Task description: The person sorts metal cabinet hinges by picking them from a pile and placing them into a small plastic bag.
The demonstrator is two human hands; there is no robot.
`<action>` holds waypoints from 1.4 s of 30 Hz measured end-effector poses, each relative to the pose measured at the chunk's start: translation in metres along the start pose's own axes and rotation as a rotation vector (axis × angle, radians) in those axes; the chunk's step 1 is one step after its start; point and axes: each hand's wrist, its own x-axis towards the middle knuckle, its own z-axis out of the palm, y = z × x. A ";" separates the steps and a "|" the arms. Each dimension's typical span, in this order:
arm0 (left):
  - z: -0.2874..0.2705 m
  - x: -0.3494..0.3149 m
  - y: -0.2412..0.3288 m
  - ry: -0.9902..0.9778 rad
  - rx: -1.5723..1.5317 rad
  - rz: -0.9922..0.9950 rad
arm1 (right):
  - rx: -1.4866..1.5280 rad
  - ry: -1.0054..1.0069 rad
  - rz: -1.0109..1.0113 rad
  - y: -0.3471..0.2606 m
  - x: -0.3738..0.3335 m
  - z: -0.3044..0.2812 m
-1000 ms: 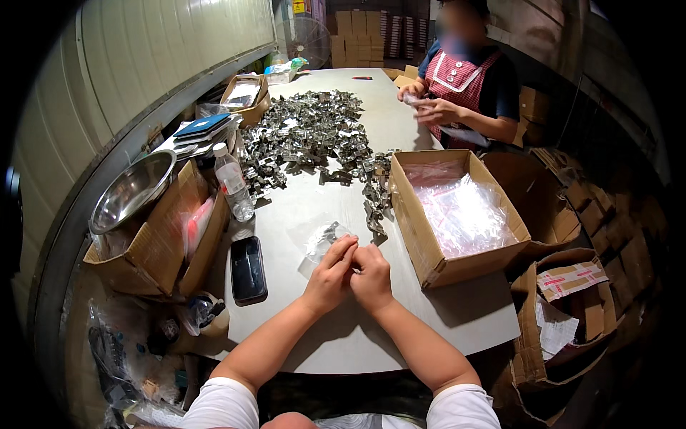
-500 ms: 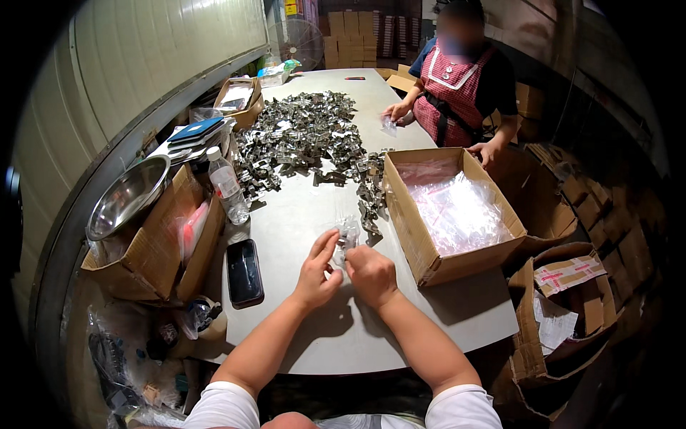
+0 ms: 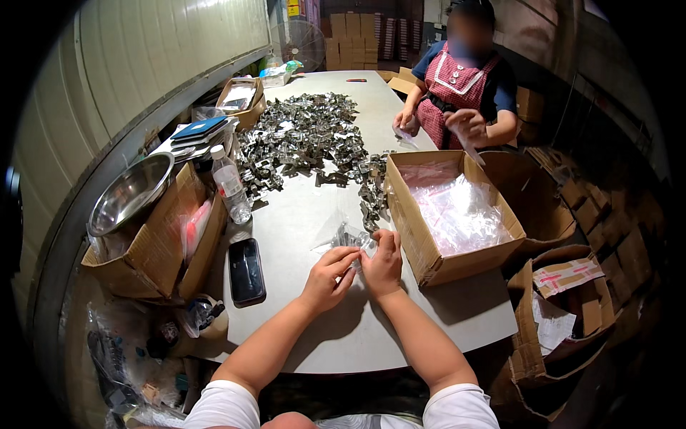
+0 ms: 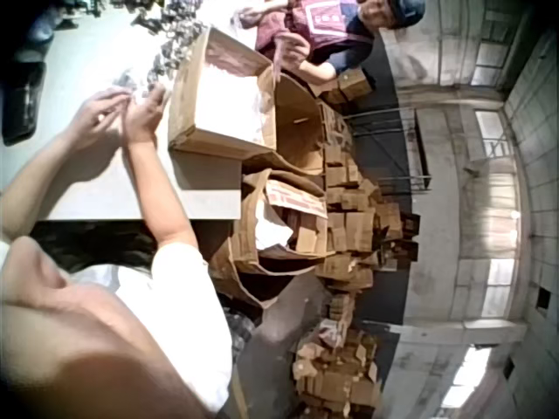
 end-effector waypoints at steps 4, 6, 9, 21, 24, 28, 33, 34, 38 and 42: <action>0.004 -0.004 -0.005 0.138 0.157 -0.014 | -0.069 -0.507 0.192 0.006 -0.005 -0.003; 0.002 -0.005 -0.006 0.098 0.301 -0.171 | -0.037 -0.613 0.208 0.017 0.001 -0.001; -0.005 -0.005 -0.001 0.036 0.452 -0.210 | -0.084 -0.618 0.214 0.025 0.027 -0.006; 0.000 -0.017 -0.015 -0.208 0.632 -0.400 | 0.172 -0.437 0.420 0.013 0.033 -0.013; -0.005 -0.012 -0.015 -0.198 0.569 -0.417 | 0.007 -0.597 0.229 0.030 0.000 -0.038; -0.009 -0.010 -0.018 -0.092 0.464 -0.389 | -0.564 -0.495 -0.045 -0.007 -0.013 -0.056; -0.010 -0.006 -0.020 0.065 0.363 -0.288 | -0.566 -0.438 -0.162 -0.020 -0.019 -0.075; -0.011 -0.006 -0.020 0.072 0.325 -0.277 | -0.395 -0.372 -0.143 -0.026 -0.018 -0.081; -0.011 -0.006 -0.022 0.093 0.242 -0.268 | 0.486 -0.345 0.367 -0.034 -0.017 -0.088; -0.010 -0.002 -0.021 0.095 0.222 -0.165 | 1.000 -0.608 0.826 -0.016 -0.024 -0.068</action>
